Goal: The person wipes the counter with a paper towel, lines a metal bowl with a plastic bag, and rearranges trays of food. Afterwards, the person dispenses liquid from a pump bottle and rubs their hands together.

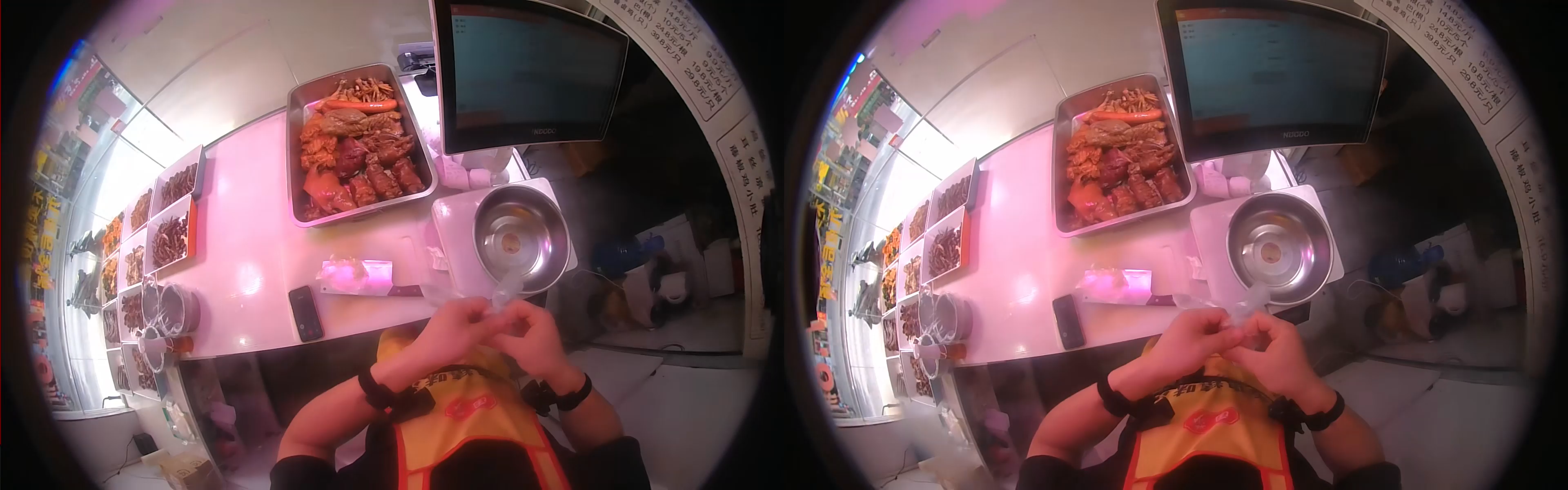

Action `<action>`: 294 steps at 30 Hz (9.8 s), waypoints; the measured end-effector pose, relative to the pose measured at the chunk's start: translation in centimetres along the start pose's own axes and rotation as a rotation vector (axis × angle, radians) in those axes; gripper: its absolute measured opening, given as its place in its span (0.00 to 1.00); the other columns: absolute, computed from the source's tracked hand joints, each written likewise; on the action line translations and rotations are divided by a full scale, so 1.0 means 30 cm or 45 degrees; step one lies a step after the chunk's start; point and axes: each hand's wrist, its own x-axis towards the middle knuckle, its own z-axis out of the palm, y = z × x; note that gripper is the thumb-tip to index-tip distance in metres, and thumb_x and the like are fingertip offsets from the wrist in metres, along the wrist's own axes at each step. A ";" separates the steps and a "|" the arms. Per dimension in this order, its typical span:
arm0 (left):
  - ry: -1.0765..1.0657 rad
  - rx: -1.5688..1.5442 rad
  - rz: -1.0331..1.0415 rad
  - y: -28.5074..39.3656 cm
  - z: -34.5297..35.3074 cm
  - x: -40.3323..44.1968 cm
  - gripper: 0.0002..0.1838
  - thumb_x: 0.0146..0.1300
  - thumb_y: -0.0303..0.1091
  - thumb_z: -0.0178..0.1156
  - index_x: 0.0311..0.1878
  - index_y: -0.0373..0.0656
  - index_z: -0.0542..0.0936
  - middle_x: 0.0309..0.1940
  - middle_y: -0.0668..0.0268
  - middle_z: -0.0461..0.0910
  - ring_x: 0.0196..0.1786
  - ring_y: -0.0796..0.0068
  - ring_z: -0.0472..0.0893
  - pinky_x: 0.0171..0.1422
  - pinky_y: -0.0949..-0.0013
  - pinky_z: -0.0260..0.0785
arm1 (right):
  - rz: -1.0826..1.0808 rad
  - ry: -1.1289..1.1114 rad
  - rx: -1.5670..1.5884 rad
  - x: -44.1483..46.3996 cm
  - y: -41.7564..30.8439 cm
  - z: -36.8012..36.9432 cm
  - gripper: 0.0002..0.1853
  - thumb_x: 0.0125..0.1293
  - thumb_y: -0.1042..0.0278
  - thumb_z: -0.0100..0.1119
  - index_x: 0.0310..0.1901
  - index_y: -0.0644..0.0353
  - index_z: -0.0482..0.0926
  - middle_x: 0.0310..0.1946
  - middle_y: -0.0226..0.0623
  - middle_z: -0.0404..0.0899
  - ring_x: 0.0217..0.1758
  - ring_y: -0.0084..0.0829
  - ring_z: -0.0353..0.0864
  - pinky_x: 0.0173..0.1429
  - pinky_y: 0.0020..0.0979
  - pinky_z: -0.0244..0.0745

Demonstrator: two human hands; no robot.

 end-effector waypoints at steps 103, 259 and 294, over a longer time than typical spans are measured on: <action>0.180 -0.368 -0.112 0.019 0.004 0.310 0.34 0.63 0.25 0.53 0.75 0.39 0.62 0.64 0.60 0.72 0.66 0.70 0.71 0.69 0.67 0.65 | 0.222 0.363 0.464 -0.010 0.130 -0.642 0.27 0.63 0.77 0.52 0.66 0.65 0.66 0.50 0.38 0.76 0.47 0.29 0.80 0.54 0.31 0.78; 1.702 1.511 -0.332 -0.928 -1.517 -0.502 0.15 0.67 0.31 0.57 0.55 0.39 0.76 0.55 0.51 0.74 0.58 0.45 0.70 0.66 0.47 0.61 | -0.601 -0.210 -0.802 1.055 0.218 0.779 0.02 0.62 0.75 0.63 0.35 0.63 0.81 0.34 0.42 0.78 0.39 0.47 0.80 0.44 0.41 0.75; 1.730 1.485 -0.317 -0.931 -1.513 -0.504 0.14 0.65 0.30 0.58 0.53 0.40 0.76 0.52 0.51 0.74 0.57 0.46 0.71 0.64 0.48 0.62 | -0.722 0.072 -1.108 1.080 0.252 0.655 0.11 0.58 0.80 0.60 0.44 0.64 0.81 0.43 0.43 0.79 0.48 0.46 0.79 0.49 0.40 0.76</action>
